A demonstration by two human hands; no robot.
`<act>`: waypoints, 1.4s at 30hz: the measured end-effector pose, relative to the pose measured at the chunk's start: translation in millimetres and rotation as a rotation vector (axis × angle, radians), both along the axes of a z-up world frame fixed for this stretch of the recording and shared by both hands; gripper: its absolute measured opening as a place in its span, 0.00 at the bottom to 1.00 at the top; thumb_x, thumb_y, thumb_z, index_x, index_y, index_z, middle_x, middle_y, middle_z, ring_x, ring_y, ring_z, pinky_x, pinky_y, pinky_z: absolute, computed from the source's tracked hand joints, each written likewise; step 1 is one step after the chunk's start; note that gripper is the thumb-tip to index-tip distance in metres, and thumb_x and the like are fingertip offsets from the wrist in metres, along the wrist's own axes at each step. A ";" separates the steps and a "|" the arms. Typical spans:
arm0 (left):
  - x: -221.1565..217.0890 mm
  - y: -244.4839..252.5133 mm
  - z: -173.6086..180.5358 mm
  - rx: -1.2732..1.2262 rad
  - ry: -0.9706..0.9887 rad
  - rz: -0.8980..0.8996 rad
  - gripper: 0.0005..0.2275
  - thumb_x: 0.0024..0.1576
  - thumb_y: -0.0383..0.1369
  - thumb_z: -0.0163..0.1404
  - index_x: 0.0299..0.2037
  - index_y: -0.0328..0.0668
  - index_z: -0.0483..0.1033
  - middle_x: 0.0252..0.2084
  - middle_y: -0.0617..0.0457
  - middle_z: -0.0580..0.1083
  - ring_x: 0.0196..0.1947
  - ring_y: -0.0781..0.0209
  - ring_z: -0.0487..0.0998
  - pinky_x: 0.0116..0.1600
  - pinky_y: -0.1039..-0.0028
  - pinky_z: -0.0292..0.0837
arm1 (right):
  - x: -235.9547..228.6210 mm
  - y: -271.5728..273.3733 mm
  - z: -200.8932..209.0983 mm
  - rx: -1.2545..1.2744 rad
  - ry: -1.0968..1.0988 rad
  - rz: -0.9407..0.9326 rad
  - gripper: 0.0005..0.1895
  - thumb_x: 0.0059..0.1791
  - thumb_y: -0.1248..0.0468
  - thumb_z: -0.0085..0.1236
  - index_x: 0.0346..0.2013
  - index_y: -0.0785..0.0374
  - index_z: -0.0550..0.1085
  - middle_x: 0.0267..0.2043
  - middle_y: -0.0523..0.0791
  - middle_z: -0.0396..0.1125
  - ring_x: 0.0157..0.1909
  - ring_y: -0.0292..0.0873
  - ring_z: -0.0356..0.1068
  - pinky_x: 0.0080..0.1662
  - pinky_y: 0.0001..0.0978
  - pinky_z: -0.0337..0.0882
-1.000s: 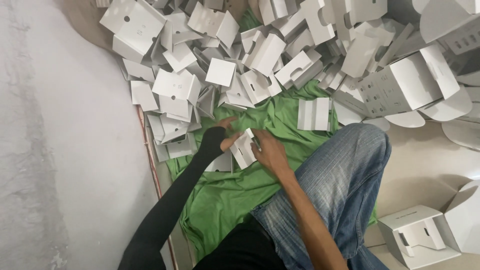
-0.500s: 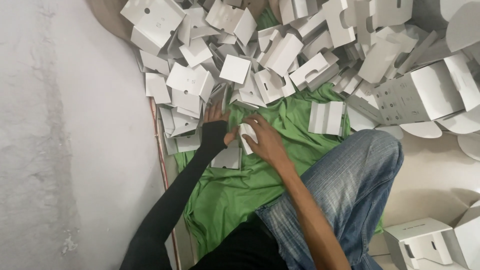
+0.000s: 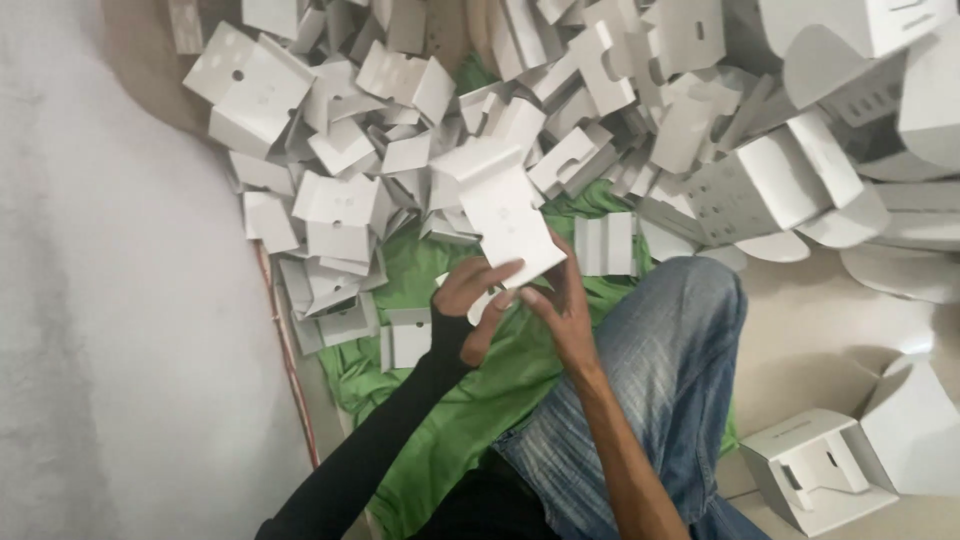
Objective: Packing small white product boxes with instruction manuals/leaflets.
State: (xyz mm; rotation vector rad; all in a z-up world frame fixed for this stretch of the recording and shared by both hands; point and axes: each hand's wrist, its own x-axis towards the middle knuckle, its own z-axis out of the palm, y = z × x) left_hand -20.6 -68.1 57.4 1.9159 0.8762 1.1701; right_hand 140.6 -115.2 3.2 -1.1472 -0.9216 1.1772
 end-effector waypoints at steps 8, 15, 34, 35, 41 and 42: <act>92.0 -27.3 30.9 -0.207 -0.034 -0.574 0.10 0.64 0.28 0.49 0.54 0.42 0.77 0.54 0.44 0.75 0.55 0.53 0.76 0.59 0.65 0.72 | 104.9 -102.5 32.0 0.109 -0.089 -0.367 0.55 0.46 0.36 0.62 0.77 0.60 0.52 0.79 0.57 0.47 0.79 0.60 0.48 0.72 0.59 0.58; 172.4 -42.2 35.7 -0.360 -0.027 -1.131 0.09 0.66 0.33 0.45 0.42 0.38 0.77 0.40 0.50 0.75 0.43 0.60 0.75 0.52 0.71 0.69 | 160.9 -230.1 54.1 0.276 -0.118 -0.754 0.56 0.46 0.37 0.65 0.78 0.56 0.49 0.82 0.54 0.46 0.79 0.59 0.52 0.74 0.57 0.59; 338.6 -159.0 -104.7 -0.735 0.256 -1.913 0.11 0.52 0.39 0.42 0.22 0.44 0.68 0.22 0.57 0.67 0.28 0.63 0.66 0.50 0.76 0.64 | 172.0 -434.8 32.9 -0.133 -0.232 -0.587 0.55 0.30 0.58 0.75 0.70 0.55 0.62 0.71 0.48 0.61 0.58 0.47 0.71 0.53 0.47 0.78; 341.3 -159.9 -98.7 -0.708 0.240 -1.878 0.12 0.54 0.41 0.43 0.27 0.42 0.71 0.27 0.54 0.71 0.33 0.60 0.69 0.55 0.74 0.64 | 176.3 -440.1 25.0 -0.188 -0.275 -0.604 0.54 0.30 0.58 0.76 0.69 0.56 0.63 0.70 0.48 0.63 0.60 0.47 0.70 0.55 0.47 0.75; 342.6 -151.7 -34.7 -0.314 0.314 -1.715 0.30 0.54 0.47 0.55 0.64 0.44 0.64 0.60 0.40 0.70 0.60 0.48 0.71 0.66 0.60 0.63 | 207.4 -460.4 25.6 -0.236 -0.345 -0.751 0.50 0.35 0.60 0.72 0.70 0.57 0.64 0.71 0.48 0.64 0.64 0.48 0.68 0.58 0.47 0.76; 346.0 -149.2 -36.8 -0.153 0.311 -1.675 0.39 0.52 0.48 0.59 0.73 0.47 0.57 0.68 0.38 0.66 0.66 0.45 0.68 0.69 0.56 0.61 | 211.3 -462.1 31.2 -0.222 -0.378 -0.796 0.48 0.36 0.62 0.70 0.72 0.56 0.63 0.71 0.48 0.63 0.64 0.47 0.67 0.59 0.46 0.75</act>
